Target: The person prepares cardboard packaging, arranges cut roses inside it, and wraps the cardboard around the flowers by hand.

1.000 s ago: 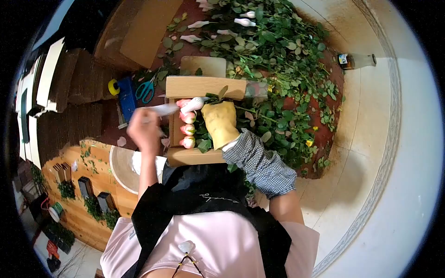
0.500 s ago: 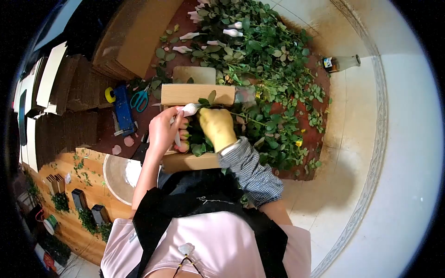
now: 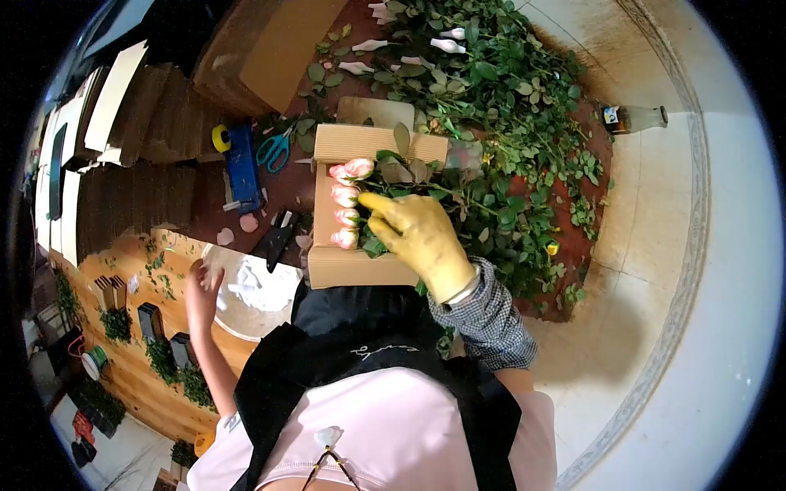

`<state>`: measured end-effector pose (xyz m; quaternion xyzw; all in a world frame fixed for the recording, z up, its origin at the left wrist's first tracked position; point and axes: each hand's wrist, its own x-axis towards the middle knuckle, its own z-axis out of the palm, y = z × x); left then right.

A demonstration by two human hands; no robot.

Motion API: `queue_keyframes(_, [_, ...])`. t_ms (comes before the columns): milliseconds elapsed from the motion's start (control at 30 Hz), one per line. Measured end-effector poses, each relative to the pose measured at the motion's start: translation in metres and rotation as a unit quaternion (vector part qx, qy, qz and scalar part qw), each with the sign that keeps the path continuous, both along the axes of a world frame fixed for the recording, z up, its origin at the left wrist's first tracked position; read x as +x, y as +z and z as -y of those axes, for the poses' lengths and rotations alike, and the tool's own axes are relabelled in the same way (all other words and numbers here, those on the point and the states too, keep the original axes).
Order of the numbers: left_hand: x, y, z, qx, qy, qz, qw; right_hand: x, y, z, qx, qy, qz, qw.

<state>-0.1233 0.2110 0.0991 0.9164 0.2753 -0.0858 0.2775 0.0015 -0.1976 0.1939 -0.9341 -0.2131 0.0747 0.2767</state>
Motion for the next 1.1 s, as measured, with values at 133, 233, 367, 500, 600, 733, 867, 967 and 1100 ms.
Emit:
queue_keyframes(133, [0.066, 0.026, 0.105, -0.215, -0.116, 0.081, 0.966, -0.005, -0.058, -0.022, -0.216, 0.056, -0.038, 0.974])
queue_keyframes(233, [0.102, 0.050, 0.163, -0.150, -0.326, 0.066, 0.931, -0.003, -0.073, -0.022, -0.204, 0.055, -0.033, 0.977])
queue_keyframes(367, [0.109, 0.017, 0.185, -0.124, -0.462, 0.115, 0.871, -0.002, -0.028, -0.005, -0.058, -0.023, -0.011, 0.998])
queue_keyframes(500, [0.126, 0.017, 0.190, -0.160, -0.446, 0.177, 0.863, -0.003, 0.012, 0.006, -0.060, -0.032, -0.037, 0.997])
queue_keyframes(600, [0.141, 0.018, 0.182, -0.164, -0.420, 0.147, 0.881, 0.001, 0.012, 0.007, -0.080, 0.029, -0.035, 0.996])
queue_keyframes(733, [0.138, 0.007, 0.178, -0.207, -0.438, 0.123, 0.866, 0.000, -0.040, -0.019, -0.206, 0.171, -0.067, 0.961])
queue_keyframes(867, [0.125, 0.019, 0.150, -0.391, -0.268, 0.050, 0.879, 0.001, -0.046, -0.029, -0.242, 0.187, -0.102, 0.947])
queue_keyframes(967, [0.110, 0.006, 0.138, -0.406, -0.187, -0.031, 0.894, -0.008, -0.044, -0.015, -0.148, 0.146, -0.065, 0.976])
queue_keyframes(1100, [0.099, 0.002, 0.168, -0.386, -0.154, 0.054, 0.908, -0.024, -0.047, -0.013, -0.101, -0.010, 0.001, 0.995])
